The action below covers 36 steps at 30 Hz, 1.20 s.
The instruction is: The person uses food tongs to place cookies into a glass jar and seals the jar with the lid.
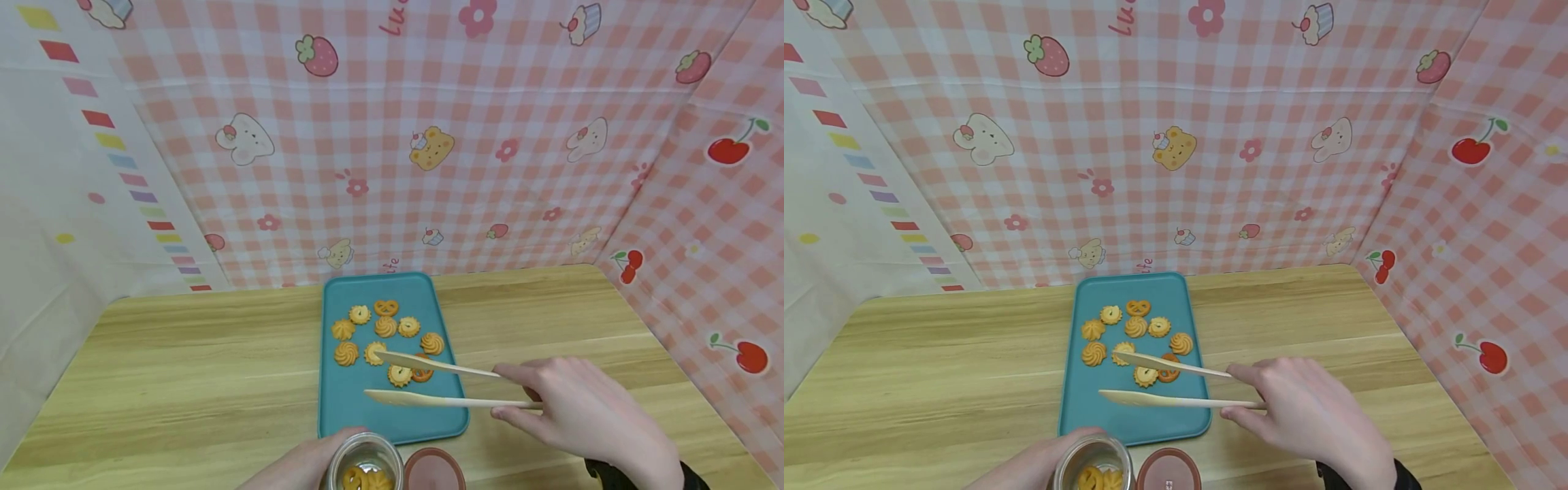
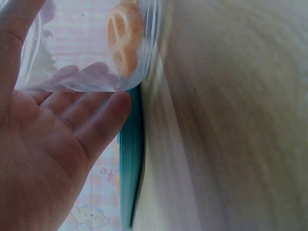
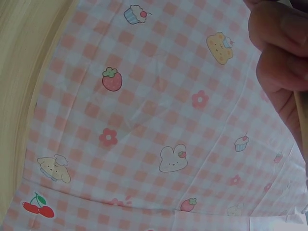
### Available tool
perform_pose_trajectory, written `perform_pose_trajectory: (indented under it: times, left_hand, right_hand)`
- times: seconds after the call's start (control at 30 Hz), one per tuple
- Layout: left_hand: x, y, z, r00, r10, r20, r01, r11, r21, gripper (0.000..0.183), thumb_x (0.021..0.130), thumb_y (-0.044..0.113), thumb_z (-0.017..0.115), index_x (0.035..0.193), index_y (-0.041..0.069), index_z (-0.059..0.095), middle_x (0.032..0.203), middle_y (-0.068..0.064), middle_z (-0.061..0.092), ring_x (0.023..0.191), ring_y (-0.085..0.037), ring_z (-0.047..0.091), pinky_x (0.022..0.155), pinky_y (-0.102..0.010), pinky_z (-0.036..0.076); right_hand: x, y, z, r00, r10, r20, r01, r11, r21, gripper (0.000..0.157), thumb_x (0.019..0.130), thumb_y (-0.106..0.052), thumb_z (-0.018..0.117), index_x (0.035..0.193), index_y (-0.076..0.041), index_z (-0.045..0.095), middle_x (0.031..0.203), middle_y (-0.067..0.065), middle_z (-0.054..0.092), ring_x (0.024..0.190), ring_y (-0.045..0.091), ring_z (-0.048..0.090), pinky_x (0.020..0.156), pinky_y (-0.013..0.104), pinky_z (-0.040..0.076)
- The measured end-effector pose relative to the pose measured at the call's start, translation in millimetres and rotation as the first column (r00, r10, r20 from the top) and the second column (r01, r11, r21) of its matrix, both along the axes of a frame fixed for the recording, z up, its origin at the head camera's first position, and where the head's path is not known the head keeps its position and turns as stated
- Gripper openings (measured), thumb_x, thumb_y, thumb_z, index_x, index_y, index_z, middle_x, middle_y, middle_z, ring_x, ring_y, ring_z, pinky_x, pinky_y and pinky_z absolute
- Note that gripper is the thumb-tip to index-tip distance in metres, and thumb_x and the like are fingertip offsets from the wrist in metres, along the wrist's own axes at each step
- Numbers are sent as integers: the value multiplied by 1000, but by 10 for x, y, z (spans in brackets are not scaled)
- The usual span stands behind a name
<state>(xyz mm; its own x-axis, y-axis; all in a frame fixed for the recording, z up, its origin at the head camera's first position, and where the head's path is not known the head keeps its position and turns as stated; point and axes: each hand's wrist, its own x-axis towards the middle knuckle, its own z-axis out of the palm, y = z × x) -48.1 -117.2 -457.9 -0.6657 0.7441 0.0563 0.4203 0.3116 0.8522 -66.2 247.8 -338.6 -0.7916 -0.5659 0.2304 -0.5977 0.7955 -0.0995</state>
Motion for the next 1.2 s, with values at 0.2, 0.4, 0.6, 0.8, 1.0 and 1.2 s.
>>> perform_pose_trajectory:
  times: [0.2, 0.4, 0.6, 0.8, 1.0, 1.2]
  left_hand:
    - [10, 6, 1, 1000, 1, -8, -1, 1000, 6, 67, 83, 43, 72, 141, 27, 42, 121, 12, 59, 107, -7, 56, 90, -31, 45]
    - [11, 6, -2, 1000, 9, -24, -9, 1000, -1, 67, 83, 44, 72, 141, 29, 42, 122, 13, 59, 107, -7, 56, 90, -31, 45]
    - [6, -2, -6, 999, 10, -40, -11, 1000, -16, 68, 83, 45, 71, 141, 26, 42, 121, 13, 59, 107, -6, 56, 90, -31, 45]
    - [8, -1, 0, 999, 15, -47, -16, 1000, -26, 69, 82, 46, 71, 141, 25, 42, 121, 13, 59, 107, -6, 56, 89, -31, 46]
    - [5, 3, 8, 999, 17, -29, -18, 999, -30, 69, 82, 46, 72, 141, 25, 43, 120, 13, 59, 106, -6, 55, 89, -31, 46]
    - [0, 2, 11, 1000, 13, -23, -14, 999, -32, 68, 82, 46, 72, 141, 26, 43, 121, 13, 59, 106, -6, 55, 89, -31, 46]
  right_hand:
    - [-44, -11, -48, 1000, -9, 18, 8, 1000, 27, 30, 83, -59, 64, 99, -33, 66, 54, -22, 24, 47, -6, 18, 42, 18, 16]
    - [-150, -5, -163, 1000, -6, 25, 4, 998, 55, 24, 82, -50, 70, 88, -29, 61, 56, -19, 25, 48, -3, 23, 43, 20, 21]
    - [-226, 14, -253, 998, -32, 60, 26, 995, 91, 24, 81, -47, 71, 82, -28, 57, 54, -17, 30, 49, 0, 29, 44, 22, 28]
    - [-253, 16, -290, 997, -37, 65, 30, 995, 95, 25, 81, -47, 71, 79, -29, 55, 54, -17, 30, 48, 0, 29, 43, 22, 28]
    - [-264, 3, -297, 997, -41, 68, 34, 995, 98, 24, 81, -47, 71, 79, -29, 55, 54, -17, 30, 48, 1, 29, 44, 22, 28]
    - [-273, -6, -314, 998, -36, 54, 30, 995, 99, 23, 81, -47, 71, 81, -28, 57, 54, -17, 30, 48, 1, 29, 44, 23, 29]
